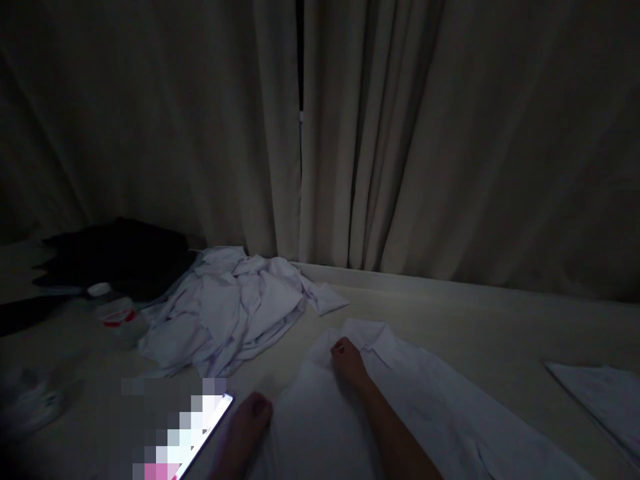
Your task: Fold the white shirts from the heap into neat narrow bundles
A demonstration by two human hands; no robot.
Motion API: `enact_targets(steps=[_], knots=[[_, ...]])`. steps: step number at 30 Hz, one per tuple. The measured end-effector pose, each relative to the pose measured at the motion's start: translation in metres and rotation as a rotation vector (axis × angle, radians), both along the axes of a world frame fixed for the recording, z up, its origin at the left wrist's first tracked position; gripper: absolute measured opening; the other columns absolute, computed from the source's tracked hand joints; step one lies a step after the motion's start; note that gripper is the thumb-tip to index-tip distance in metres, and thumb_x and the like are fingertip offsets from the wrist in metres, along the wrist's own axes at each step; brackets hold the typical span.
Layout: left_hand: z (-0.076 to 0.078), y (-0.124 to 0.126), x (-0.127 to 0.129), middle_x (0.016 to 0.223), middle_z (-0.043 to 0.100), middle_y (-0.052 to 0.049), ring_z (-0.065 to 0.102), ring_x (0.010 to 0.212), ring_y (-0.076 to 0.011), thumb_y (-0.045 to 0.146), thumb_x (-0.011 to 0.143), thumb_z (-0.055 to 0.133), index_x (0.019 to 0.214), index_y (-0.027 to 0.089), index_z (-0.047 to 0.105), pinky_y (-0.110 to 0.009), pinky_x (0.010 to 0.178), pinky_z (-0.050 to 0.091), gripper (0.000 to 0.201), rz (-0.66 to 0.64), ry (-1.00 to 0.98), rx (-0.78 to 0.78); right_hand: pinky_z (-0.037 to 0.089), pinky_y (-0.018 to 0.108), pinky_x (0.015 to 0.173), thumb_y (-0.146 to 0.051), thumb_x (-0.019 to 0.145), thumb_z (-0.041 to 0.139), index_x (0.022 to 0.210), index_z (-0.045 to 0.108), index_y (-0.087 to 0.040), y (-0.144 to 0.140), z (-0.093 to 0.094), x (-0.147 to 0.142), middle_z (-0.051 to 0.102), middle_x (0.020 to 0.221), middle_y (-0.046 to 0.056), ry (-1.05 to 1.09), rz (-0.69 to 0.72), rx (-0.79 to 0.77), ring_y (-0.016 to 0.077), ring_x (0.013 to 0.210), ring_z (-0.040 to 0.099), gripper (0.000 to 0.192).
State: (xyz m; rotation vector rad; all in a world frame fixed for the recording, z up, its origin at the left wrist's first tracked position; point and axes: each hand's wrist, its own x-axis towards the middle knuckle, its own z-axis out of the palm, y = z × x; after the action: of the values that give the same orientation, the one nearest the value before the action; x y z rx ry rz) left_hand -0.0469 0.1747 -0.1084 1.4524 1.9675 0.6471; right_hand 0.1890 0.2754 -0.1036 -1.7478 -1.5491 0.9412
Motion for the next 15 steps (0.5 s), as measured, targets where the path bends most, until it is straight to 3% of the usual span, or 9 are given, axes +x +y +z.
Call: enact_targets(steps=[2,4,8,11,15], knots=[[0.001,-0.005,0.001,0.069,0.066,-0.004,0.062,0.066,-0.0189,0.031,0.080,0.039,0.074,0.020,0.056,-0.030,0.059,0.041,0.021,-0.029,0.137,0.076,0.039,0.022,0.056,-0.023,0.078,0.048,0.083,0.050,-0.021,0.018,-0.009,-0.011,0.060,0.069,-0.001,-0.005,-0.013,-0.027,0.0112,0.058,0.055,0.006],[-0.004,-0.010,0.003,0.081,0.068,-0.006,0.063,0.076,-0.0196,0.032,0.083,0.039,0.083,0.020,0.060,-0.032,0.068,0.046,0.024,-0.095,0.286,0.257,0.037,0.021,0.054,-0.019,0.076,0.048,0.086,0.049,-0.020,0.030,-0.016,-0.018,0.059,0.066,-0.003,-0.015,-0.026,-0.046,0.0106,0.054,0.053,0.010],[-0.027,-0.013,0.004,0.101,0.068,-0.009,0.063,0.094,-0.0211,0.029,0.083,0.048,0.099,0.021,0.064,-0.035,0.080,0.050,0.024,-0.281,0.507,0.625,0.038,0.021,0.056,-0.012,0.070,0.050,0.087,0.049,-0.020,0.043,-0.022,-0.019,0.057,0.066,-0.003,-0.037,-0.028,-0.023,0.0108,0.058,0.054,0.019],[-0.042,-0.014,0.002,0.099,0.069,-0.008,0.064,0.091,-0.0206,0.031,0.082,0.051,0.101,0.023,0.064,-0.034,0.076,0.052,0.024,-0.351,0.614,0.708,0.039,0.020,0.058,-0.011,0.069,0.047,0.089,0.051,-0.020,0.050,-0.023,-0.017,0.058,0.071,-0.002,-0.043,-0.025,0.009,0.0114,0.065,0.056,0.022],[-0.051,-0.020,0.001,0.103,0.070,-0.009,0.064,0.094,-0.0219,0.039,0.082,0.053,0.104,0.022,0.063,-0.036,0.077,0.052,0.030,-0.341,0.700,0.759,0.040,0.021,0.055,-0.012,0.071,0.041,0.095,0.053,-0.018,0.061,-0.023,-0.018,0.059,0.068,-0.002,-0.052,-0.008,0.025,0.0118,0.061,0.055,0.028]])
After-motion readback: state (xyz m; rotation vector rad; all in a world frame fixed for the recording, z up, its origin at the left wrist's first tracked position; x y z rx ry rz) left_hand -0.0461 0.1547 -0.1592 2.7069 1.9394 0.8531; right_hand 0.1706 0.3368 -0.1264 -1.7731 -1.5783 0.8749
